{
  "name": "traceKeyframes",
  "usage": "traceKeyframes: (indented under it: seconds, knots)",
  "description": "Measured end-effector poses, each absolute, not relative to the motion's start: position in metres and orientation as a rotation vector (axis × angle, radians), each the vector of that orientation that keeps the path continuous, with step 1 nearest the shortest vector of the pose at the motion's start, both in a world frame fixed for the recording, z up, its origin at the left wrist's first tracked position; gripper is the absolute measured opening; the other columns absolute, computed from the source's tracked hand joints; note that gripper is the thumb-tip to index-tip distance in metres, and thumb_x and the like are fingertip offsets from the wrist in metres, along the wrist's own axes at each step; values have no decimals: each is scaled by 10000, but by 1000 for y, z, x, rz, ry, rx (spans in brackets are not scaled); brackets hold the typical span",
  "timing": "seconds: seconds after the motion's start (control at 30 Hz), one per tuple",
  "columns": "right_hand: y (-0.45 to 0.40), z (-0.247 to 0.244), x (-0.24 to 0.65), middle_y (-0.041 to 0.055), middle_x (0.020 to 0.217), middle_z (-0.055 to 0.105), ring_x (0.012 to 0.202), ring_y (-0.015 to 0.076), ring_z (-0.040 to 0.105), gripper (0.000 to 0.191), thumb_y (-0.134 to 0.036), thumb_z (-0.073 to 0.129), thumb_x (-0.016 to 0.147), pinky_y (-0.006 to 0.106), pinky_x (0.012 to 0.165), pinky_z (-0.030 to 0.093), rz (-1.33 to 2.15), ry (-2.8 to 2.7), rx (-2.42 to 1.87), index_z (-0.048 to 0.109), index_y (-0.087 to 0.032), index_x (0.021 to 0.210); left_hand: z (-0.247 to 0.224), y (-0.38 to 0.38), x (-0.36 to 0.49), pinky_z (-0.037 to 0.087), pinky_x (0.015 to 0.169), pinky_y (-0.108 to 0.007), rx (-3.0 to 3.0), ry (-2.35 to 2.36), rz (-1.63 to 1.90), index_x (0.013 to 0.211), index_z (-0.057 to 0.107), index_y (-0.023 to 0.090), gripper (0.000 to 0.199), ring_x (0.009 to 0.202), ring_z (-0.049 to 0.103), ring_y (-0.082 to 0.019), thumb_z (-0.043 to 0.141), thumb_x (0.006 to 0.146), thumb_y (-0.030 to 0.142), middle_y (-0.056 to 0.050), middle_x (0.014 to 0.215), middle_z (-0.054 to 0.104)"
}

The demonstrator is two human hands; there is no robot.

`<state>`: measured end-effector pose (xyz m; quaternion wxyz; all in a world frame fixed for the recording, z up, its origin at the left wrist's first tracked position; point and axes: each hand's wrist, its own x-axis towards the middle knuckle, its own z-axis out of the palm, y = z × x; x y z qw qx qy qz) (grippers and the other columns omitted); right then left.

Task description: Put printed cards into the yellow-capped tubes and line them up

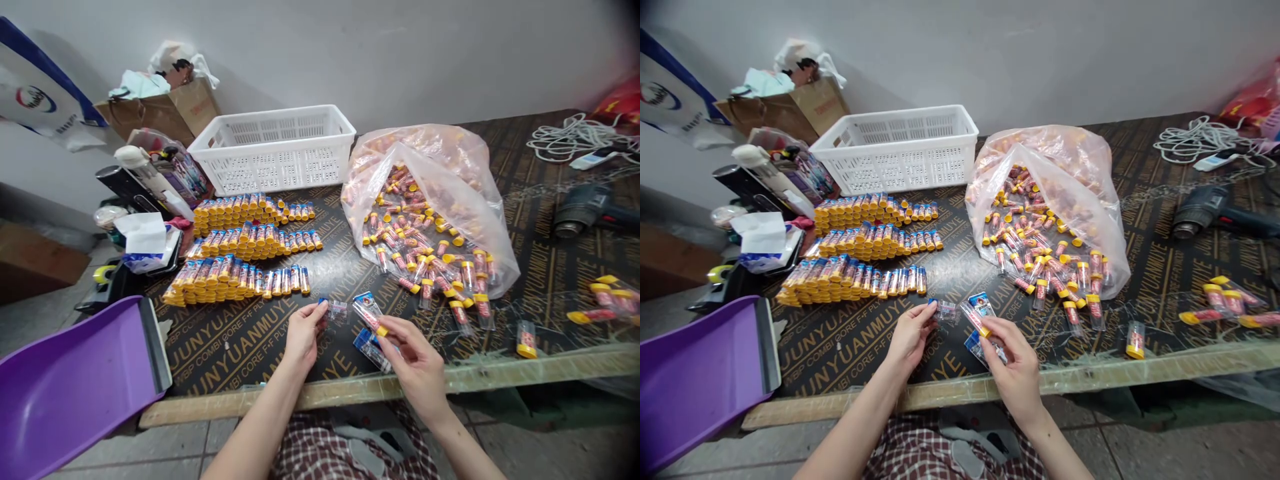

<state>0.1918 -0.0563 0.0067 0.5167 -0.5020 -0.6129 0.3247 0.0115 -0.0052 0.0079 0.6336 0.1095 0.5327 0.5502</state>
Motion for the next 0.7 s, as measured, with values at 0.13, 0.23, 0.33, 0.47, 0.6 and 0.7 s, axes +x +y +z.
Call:
traceKeyframes:
  seconds: [0.13,0.23,0.33,0.47,0.6,0.7]
  knots:
    - [-61,5,190,66,1105,617,1038,211,584,261,-164,572,865,381,910,492,669,-1554,-1209,638,-265,1096,5,-5,10,383,525,-176,224,1268,1309,599,688,111,444,523,520,-55,892,319,389,-6,590,648]
    - [-61,6,188,65,1118,615,1050,212,582,288,-143,565,865,390,926,482,625,-1598,-1192,632,-271,1113,2,-6,9,362,510,-179,231,1296,1336,546,658,111,438,493,488,-48,883,336,423,10,546,612]
    - [-62,8,185,66,1123,612,1051,208,584,311,-121,560,864,377,918,485,596,-1622,-1170,627,-269,1128,1,-7,9,342,497,-186,233,1328,1370,509,628,113,444,459,452,-43,874,351,447,30,499,569]
    - [-63,9,182,70,1117,613,1037,199,594,354,-89,556,857,355,909,491,542,-1664,-1137,616,-263,1159,1,-7,9,343,501,-197,213,1344,1413,503,615,113,464,455,449,-52,868,340,467,38,477,542]
    - [-64,8,177,71,1115,619,1027,188,602,374,-68,548,853,337,910,494,532,-1737,-1086,614,-260,1167,0,-6,10,341,490,-193,209,1338,1422,512,604,114,471,461,448,-55,863,357,474,36,485,541]
    - [-65,7,176,70,1111,624,1020,186,608,350,-87,551,856,331,903,501,600,-1767,-1066,623,-259,1152,2,-8,12,362,494,-184,262,1309,1434,558,610,113,448,489,465,-57,839,448,483,26,533,567]
